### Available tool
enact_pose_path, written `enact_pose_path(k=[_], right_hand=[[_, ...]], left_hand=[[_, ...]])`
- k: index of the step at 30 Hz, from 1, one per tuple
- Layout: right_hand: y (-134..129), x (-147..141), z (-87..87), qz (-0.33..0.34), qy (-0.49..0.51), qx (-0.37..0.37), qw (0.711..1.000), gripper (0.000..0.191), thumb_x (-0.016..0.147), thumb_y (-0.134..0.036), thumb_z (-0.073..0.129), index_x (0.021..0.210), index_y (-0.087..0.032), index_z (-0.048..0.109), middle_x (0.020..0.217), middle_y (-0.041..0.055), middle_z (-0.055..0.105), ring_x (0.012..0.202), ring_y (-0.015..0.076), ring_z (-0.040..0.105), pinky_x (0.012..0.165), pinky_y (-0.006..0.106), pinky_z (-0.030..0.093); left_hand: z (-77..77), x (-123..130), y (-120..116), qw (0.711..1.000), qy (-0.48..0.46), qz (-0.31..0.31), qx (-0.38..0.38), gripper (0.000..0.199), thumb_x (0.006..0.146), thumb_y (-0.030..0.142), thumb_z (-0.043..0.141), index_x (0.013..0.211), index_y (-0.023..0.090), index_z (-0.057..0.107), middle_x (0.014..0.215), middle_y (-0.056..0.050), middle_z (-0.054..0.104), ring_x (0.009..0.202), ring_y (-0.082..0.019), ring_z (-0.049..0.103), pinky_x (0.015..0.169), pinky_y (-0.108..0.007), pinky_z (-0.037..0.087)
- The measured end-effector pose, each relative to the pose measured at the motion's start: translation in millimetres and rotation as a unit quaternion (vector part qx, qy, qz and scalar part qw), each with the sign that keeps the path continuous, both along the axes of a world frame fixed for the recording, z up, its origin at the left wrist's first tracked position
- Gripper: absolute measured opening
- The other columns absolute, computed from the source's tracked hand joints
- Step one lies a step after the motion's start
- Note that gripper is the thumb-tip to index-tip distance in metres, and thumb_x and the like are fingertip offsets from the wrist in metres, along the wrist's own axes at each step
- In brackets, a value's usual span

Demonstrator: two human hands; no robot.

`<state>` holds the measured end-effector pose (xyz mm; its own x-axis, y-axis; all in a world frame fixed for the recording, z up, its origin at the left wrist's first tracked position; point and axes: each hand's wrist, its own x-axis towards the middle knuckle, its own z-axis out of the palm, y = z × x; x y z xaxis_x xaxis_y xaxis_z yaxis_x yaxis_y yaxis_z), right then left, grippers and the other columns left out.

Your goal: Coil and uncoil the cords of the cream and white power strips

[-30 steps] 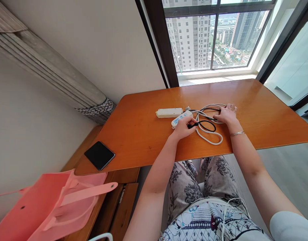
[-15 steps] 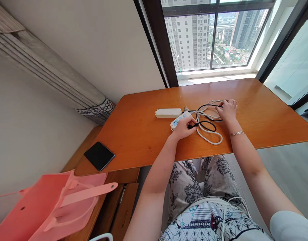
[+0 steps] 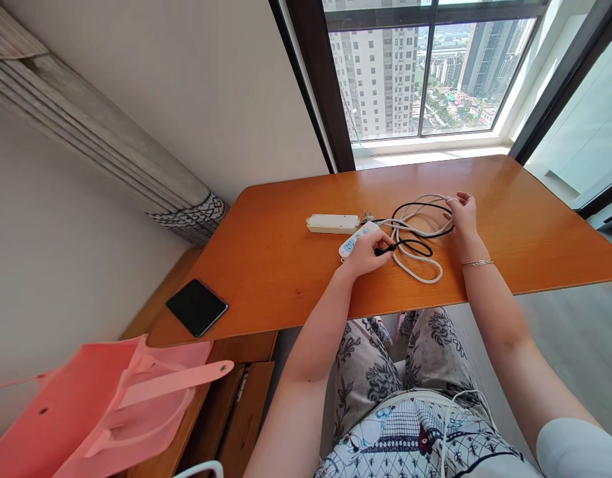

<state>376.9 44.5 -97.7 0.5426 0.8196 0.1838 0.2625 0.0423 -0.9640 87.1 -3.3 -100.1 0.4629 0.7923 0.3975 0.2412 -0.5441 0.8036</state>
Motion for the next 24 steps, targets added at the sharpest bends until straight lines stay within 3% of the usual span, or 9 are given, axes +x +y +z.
enact_pose_path(k=[1,3,7,10,14,17,20,22,24], right_hand=[[-1.1,-0.7,2.6,0.007,0.102,-0.014,0.995,0.035,0.083,-0.035,0.067,0.115,-0.025,0.055,0.123,0.0078,0.057,0.109,0.0222,0.062,0.081,0.039,0.061],[-4.4,-4.4,9.4,0.021,0.293,-0.034,0.955,0.028,0.08,-0.032,0.07,0.103,-0.026,0.057,0.11,0.003,0.062,0.099,0.0204,0.067,0.079,0.039,0.064],[-10.9,-16.6,21.4,0.112,0.436,0.011,0.893,0.017,0.081,-0.027,0.073,0.085,-0.023,0.057,0.084,-0.0013,0.068,0.085,0.0151,0.071,0.084,0.034,0.065],[-14.1,-27.2,25.1,0.157,0.453,0.054,0.876,0.014,0.082,-0.017,0.072,0.082,-0.022,0.059,0.079,-0.0023,0.071,0.081,0.0107,0.072,0.086,0.026,0.064],[-16.6,-38.7,24.2,0.17,0.439,0.072,0.879,0.017,0.081,-0.009,0.071,0.084,-0.022,0.062,0.079,-0.0043,0.072,0.078,0.0085,0.072,0.086,0.024,0.064],[-17.1,-44.9,21.2,0.181,0.432,0.085,0.88,0.015,0.081,-0.011,0.073,0.087,-0.023,0.064,0.081,-0.0051,0.073,0.08,0.0087,0.072,0.089,0.026,0.064],[-16.8,-52.0,17.3,0.203,0.416,0.093,0.882,0.011,0.084,-0.022,0.075,0.092,-0.024,0.067,0.087,-0.0038,0.075,0.087,0.0109,0.073,0.094,0.028,0.063],[-16.7,-57.8,14.7,0.217,0.399,0.098,0.886,0.016,0.085,-0.034,0.076,0.096,-0.026,0.068,0.093,-0.0022,0.077,0.093,0.0133,0.073,0.097,0.031,0.062],[-17.1,-63.3,12.6,0.232,0.38,0.103,0.89,0.024,0.085,-0.045,0.076,0.099,-0.027,0.068,0.099,-0.0009,0.077,0.099,0.0152,0.073,0.099,0.033,0.061]], left_hand=[[-0.4,0.5,-0.3,1.0,0.009,0.0,-0.003,0.014,0.072,0.023,0.074,0.085,0.02,0.072,0.073,0.001,0.063,0.066,-0.013,0.055,0.061,-0.026,0.044],[-0.9,1.7,-1.3,0.999,0.03,0.002,-0.012,0.016,0.074,0.026,0.072,0.089,0.019,0.072,0.076,0.0,0.064,0.069,-0.013,0.057,0.063,-0.026,0.046],[2.0,4.8,-5.5,0.996,0.065,-0.025,-0.062,0.024,0.079,0.034,0.07,0.096,0.018,0.073,0.077,-0.001,0.066,0.066,-0.013,0.058,0.061,-0.025,0.048],[6.8,6.9,-9.4,0.989,0.077,-0.073,-0.1,0.032,0.082,0.043,0.07,0.101,0.017,0.073,0.078,-0.002,0.068,0.064,-0.013,0.06,0.06,-0.026,0.049],[8.4,8.7,-10.0,0.989,0.073,-0.087,-0.093,0.036,0.09,0.048,0.061,0.097,0.016,0.074,0.083,-0.004,0.072,0.07,-0.015,0.062,0.064,-0.027,0.05],[3.9,11.5,-4.7,0.998,0.034,-0.038,-0.049,0.033,0.096,0.042,0.052,0.098,0.017,0.074,0.089,-0.006,0.074,0.079,-0.017,0.066,0.07,-0.028,0.053],[-0.8,19.1,4.4,0.998,0.002,0.052,0.023,0.029,0.099,0.032,0.048,0.102,0.018,0.072,0.101,-0.009,0.076,0.093,-0.02,0.07,0.082,-0.033,0.056],[-2.2,27.8,11.4,0.993,0.029,0.091,0.072,0.024,0.097,0.026,0.051,0.105,0.019,0.072,0.109,-0.009,0.077,0.105,-0.022,0.07,0.093,-0.037,0.055],[-2.6,38.4,18.0,0.986,0.092,0.091,0.101,0.023,0.094,0.023,0.057,0.11,0.019,0.072,0.116,-0.009,0.077,0.113,-0.024,0.069,0.102,-0.04,0.052]])
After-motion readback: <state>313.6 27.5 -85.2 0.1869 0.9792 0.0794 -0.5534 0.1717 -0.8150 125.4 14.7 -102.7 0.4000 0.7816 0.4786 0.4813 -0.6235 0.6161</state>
